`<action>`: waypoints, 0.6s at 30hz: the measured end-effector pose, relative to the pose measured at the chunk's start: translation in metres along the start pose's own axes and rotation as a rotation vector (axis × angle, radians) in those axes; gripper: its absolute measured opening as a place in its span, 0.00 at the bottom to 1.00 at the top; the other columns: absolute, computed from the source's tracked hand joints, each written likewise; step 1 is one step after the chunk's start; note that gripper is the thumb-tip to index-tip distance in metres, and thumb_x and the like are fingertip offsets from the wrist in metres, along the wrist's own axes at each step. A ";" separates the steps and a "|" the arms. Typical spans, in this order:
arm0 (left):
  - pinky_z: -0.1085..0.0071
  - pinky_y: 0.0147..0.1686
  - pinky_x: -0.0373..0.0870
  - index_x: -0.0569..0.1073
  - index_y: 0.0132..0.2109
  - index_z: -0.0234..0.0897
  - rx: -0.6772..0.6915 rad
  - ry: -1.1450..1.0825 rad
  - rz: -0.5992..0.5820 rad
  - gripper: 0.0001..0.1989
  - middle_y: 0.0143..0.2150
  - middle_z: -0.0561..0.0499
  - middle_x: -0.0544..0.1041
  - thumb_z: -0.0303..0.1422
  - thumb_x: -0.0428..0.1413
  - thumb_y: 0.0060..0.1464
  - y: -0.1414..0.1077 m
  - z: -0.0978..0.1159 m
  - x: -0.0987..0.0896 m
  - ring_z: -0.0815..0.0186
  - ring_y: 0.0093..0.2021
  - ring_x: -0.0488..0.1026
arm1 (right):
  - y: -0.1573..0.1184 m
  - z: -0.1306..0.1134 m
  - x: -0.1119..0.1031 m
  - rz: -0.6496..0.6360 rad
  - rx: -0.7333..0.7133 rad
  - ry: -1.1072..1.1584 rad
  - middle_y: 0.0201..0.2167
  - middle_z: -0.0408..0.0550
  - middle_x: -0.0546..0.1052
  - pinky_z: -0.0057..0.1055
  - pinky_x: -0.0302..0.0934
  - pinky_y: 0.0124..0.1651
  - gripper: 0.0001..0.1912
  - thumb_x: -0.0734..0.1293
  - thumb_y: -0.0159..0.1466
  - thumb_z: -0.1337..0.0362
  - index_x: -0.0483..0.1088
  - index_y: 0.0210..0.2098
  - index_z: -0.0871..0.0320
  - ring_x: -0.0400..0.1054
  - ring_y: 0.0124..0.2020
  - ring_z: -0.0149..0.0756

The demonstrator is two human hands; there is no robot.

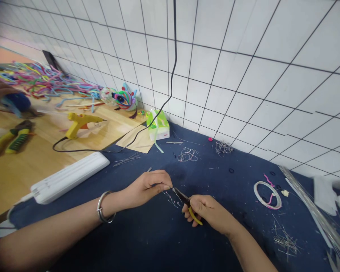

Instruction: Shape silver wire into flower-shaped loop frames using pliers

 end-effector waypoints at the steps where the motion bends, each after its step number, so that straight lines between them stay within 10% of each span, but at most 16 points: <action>1: 0.73 0.37 0.65 0.71 0.37 0.34 0.001 -0.021 0.003 0.08 0.35 0.50 0.70 0.28 0.47 0.59 0.000 0.000 0.000 0.71 0.36 0.68 | 0.000 -0.001 0.001 -0.006 -0.007 0.013 0.32 0.51 0.71 0.31 0.62 0.34 0.24 0.52 0.65 0.50 0.67 0.38 0.64 0.67 0.31 0.32; 10: 0.72 0.38 0.65 0.70 0.38 0.34 0.040 0.088 0.052 0.07 0.35 0.49 0.71 0.27 0.47 0.58 -0.001 0.003 -0.004 0.70 0.36 0.68 | -0.015 -0.031 -0.009 0.544 -0.362 -0.930 0.37 0.51 0.68 0.37 0.57 0.43 0.14 0.59 0.63 0.57 0.67 0.41 0.59 0.61 0.39 0.38; 18: 0.68 0.39 0.65 0.69 0.39 0.34 0.066 0.356 0.036 0.08 0.35 0.48 0.71 0.26 0.45 0.57 -0.004 0.005 0.000 0.66 0.37 0.67 | -0.020 -0.043 0.016 0.721 -0.453 -1.588 0.34 0.54 0.67 0.38 0.56 0.39 0.13 0.61 0.61 0.60 0.69 0.41 0.61 0.59 0.37 0.41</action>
Point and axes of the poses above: each hand's wrist, its own y-axis towards the middle knuckle, its own x-axis out of the palm, z = x × y, the point moved 3 cm from there along y, towards the middle knuckle
